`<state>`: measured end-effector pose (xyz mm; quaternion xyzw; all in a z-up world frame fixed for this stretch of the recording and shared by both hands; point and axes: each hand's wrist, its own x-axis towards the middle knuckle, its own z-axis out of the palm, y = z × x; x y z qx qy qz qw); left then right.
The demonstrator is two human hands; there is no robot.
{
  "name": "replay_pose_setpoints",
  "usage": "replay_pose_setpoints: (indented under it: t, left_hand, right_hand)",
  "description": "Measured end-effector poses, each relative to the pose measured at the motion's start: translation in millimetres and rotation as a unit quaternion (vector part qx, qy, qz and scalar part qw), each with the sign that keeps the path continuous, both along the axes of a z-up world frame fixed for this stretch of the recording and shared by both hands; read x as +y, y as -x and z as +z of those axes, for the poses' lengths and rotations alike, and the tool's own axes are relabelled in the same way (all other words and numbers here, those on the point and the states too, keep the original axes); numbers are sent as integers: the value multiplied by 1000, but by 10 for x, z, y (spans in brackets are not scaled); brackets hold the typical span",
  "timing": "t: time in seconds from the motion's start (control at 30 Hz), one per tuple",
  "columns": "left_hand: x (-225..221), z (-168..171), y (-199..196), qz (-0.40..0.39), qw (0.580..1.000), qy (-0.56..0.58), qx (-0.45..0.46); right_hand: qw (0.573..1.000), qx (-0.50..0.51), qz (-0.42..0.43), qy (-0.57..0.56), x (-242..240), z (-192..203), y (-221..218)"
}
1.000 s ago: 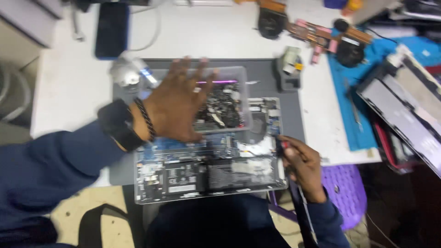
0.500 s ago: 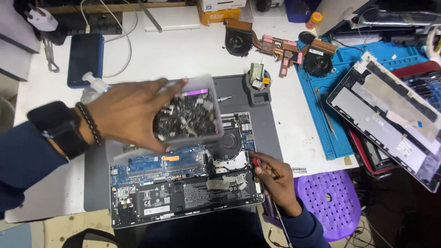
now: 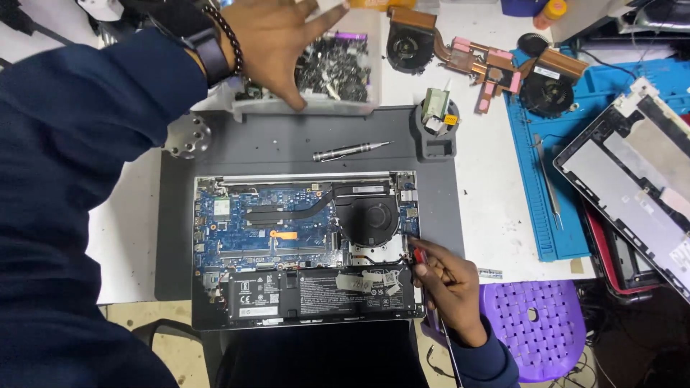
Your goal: Repairing a laptop by unscrewing components and disconnecting cables on the motherboard
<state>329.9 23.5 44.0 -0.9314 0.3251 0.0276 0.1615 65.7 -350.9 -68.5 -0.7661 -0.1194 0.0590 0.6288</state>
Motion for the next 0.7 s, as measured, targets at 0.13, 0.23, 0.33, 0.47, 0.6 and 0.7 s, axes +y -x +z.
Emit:
replay_pose_setpoints:
  t: [0.13, 0.23, 0.33, 0.47, 0.6, 0.7]
  left_hand:
    - [27, -82, 100, 70, 993, 10, 90]
    - [141, -173, 70, 64, 989, 87, 102]
    - [122, -172, 167, 91, 971, 104, 193]
    - [-59, -208, 613, 13, 972, 189, 138]
    - [-288, -94, 1344, -64, 941, 287, 167]
    - [-199, -685, 1789, -147, 914, 378, -2]
  right_hand:
    - [1000, -19, 4, 9, -33, -76, 9]
    - [1000, -18, -1, 25, -30, -91, 13]
    - [998, -24, -20, 56, -16, -70, 7]
    - [1000, 13, -17, 5, 7, -32, -22]
    - [992, 120, -2, -41, -75, -32, -75]
    - [983, 176, -51, 16, -89, 23, -251]
